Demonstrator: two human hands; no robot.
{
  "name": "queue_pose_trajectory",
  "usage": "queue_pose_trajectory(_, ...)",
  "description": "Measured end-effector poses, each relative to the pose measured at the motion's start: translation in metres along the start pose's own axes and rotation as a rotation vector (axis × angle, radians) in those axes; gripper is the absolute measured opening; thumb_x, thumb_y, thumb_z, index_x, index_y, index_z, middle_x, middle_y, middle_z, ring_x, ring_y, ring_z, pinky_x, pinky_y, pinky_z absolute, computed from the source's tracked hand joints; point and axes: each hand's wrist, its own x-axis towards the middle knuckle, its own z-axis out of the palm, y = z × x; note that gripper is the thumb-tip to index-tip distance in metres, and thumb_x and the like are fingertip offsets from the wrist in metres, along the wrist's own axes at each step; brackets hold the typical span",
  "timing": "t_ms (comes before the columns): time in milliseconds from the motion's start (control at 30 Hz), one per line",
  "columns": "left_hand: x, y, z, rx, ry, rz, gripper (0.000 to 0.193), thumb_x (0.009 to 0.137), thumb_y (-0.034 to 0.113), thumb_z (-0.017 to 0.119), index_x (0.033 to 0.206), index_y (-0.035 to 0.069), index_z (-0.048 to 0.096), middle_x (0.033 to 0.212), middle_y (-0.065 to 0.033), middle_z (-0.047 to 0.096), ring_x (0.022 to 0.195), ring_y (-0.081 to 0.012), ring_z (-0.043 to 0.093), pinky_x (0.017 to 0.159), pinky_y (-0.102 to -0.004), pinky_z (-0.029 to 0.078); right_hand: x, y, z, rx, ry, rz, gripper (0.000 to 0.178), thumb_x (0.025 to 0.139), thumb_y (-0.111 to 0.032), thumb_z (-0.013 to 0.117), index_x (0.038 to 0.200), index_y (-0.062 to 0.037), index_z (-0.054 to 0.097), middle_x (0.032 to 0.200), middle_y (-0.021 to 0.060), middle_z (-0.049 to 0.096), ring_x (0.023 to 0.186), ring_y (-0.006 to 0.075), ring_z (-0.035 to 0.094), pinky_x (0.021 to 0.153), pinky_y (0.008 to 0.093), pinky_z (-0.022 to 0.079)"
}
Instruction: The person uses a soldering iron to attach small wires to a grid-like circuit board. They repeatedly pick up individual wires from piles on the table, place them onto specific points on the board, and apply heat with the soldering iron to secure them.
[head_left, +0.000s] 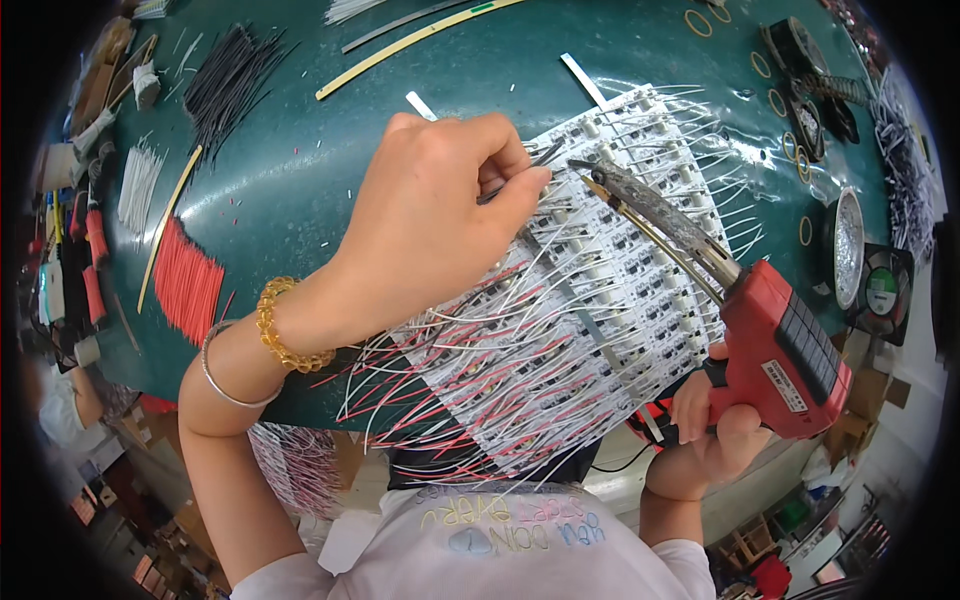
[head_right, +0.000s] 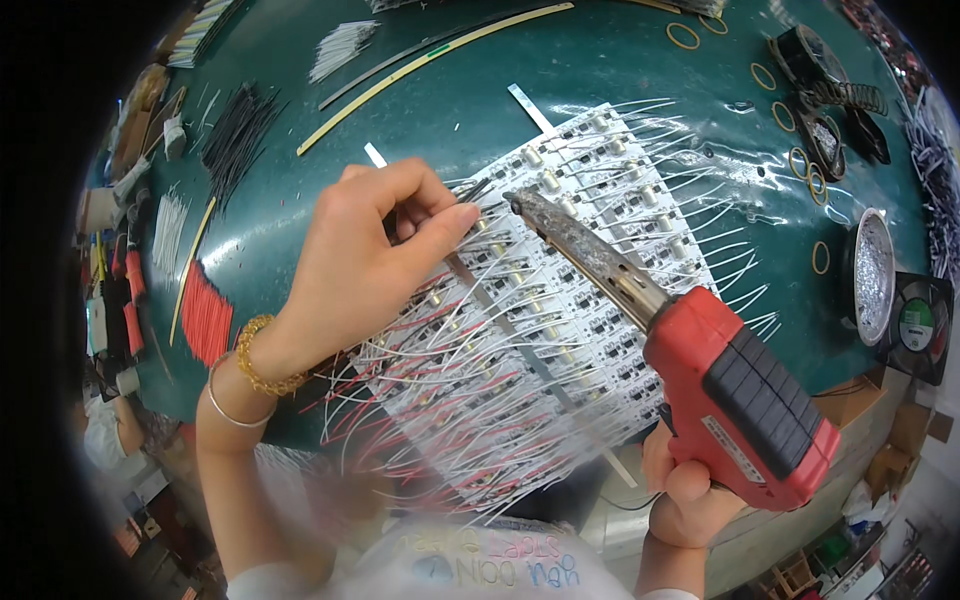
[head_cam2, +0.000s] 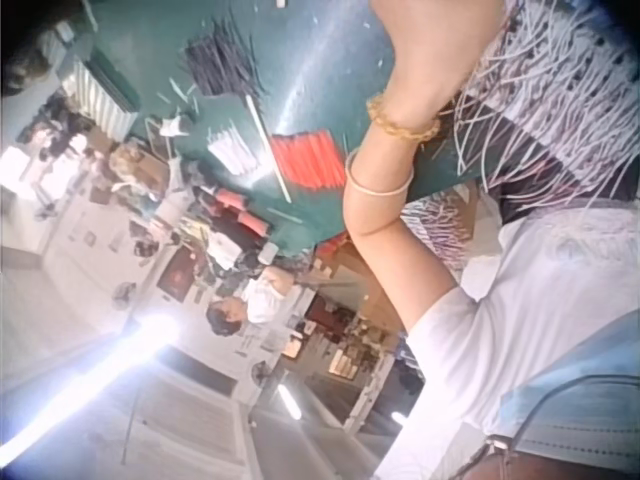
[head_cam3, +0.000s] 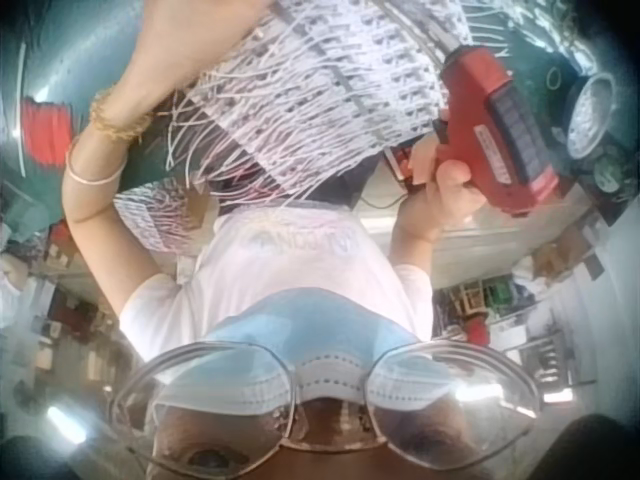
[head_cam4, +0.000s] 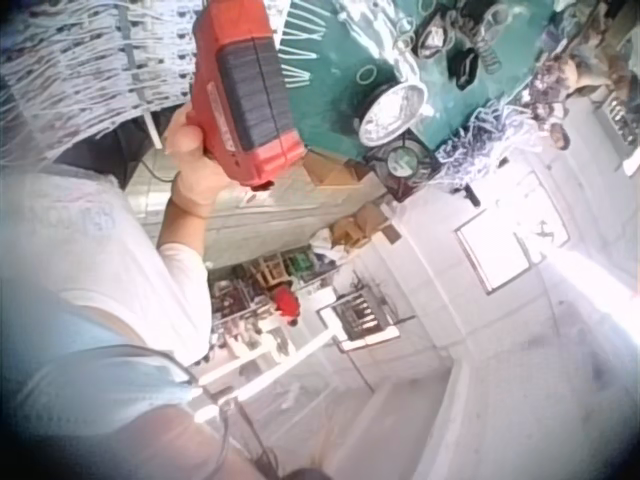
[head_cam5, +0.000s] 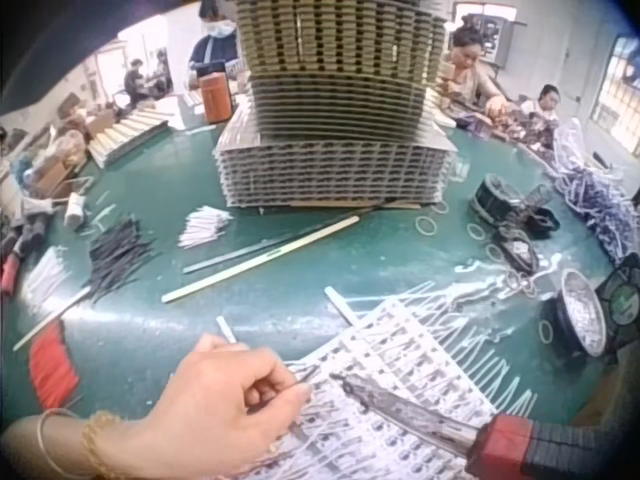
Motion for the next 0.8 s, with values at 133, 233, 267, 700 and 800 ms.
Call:
queue_pose_trajectory(133,0.000,0.001,-0.002,-0.015,-0.020,-0.032,0.017,0.079,0.017,0.067,0.071,0.003,0.061,0.058,-0.0021,0.055,0.058,-0.0118,0.043,0.059,-0.0263,0.035,0.001,-0.001,-0.001,0.017,-0.019,0.015,0.072,0.083,-0.047,0.058,0.111,0.0155,0.036,0.045,0.0019,0.042,0.035,0.0101,0.040,0.036,0.0229,0.034)
queue_pose_trajectory(233,0.001,0.003,-0.003,0.014,-0.035,-0.030,0.018,0.079,0.017,0.066,0.071,0.002,0.061,0.057,-0.0025,0.055,0.057,-0.0119,0.042,0.059,-0.0265,0.036,0.001,-0.003,-0.002,0.049,-0.034,0.029,0.073,0.083,-0.047,0.058,0.113,0.0157,0.035,0.046,0.0021,0.043,0.035,0.0102,0.040,0.036,0.0226,0.034)
queue_pose_trajectory(267,0.001,0.003,-0.003,0.030,-0.041,-0.026,0.018,0.079,0.017,0.066,0.071,0.002,0.061,0.056,-0.0026,0.054,0.056,-0.0120,0.042,0.059,-0.0266,0.036,0.002,-0.003,-0.001,0.052,-0.036,0.033,0.074,0.083,-0.047,0.058,0.114,0.0159,0.035,0.046,0.0021,0.043,0.035,0.0101,0.040,0.036,0.0225,0.034)
queue_pose_trajectory(700,0.003,0.005,-0.012,-0.103,-0.058,-0.125,0.010,0.080,0.008,0.063,0.077,-0.001,0.061,0.056,-0.0039,0.057,0.049,-0.0085,0.048,0.048,-0.0221,0.037,0.001,-0.003,0.000,0.033,-0.025,0.009,0.079,0.084,-0.051,0.054,0.119,0.0159,0.033,0.046,0.0006,0.043,0.035,0.0099,0.040,0.037,0.0227,0.035)
queue_pose_trajectory(800,0.000,0.011,-0.019,0.071,-0.024,0.003,0.007,0.079,0.006,0.063,0.078,0.000,0.062,0.059,-0.0056,0.060,0.050,-0.0102,0.051,0.050,-0.0232,0.039,0.000,-0.002,-0.003,0.056,-0.036,-0.002,0.079,0.085,-0.051,0.053,0.120,0.0158,0.032,0.046,0.0002,0.042,0.036,0.0099,0.041,0.039,0.0230,0.036)
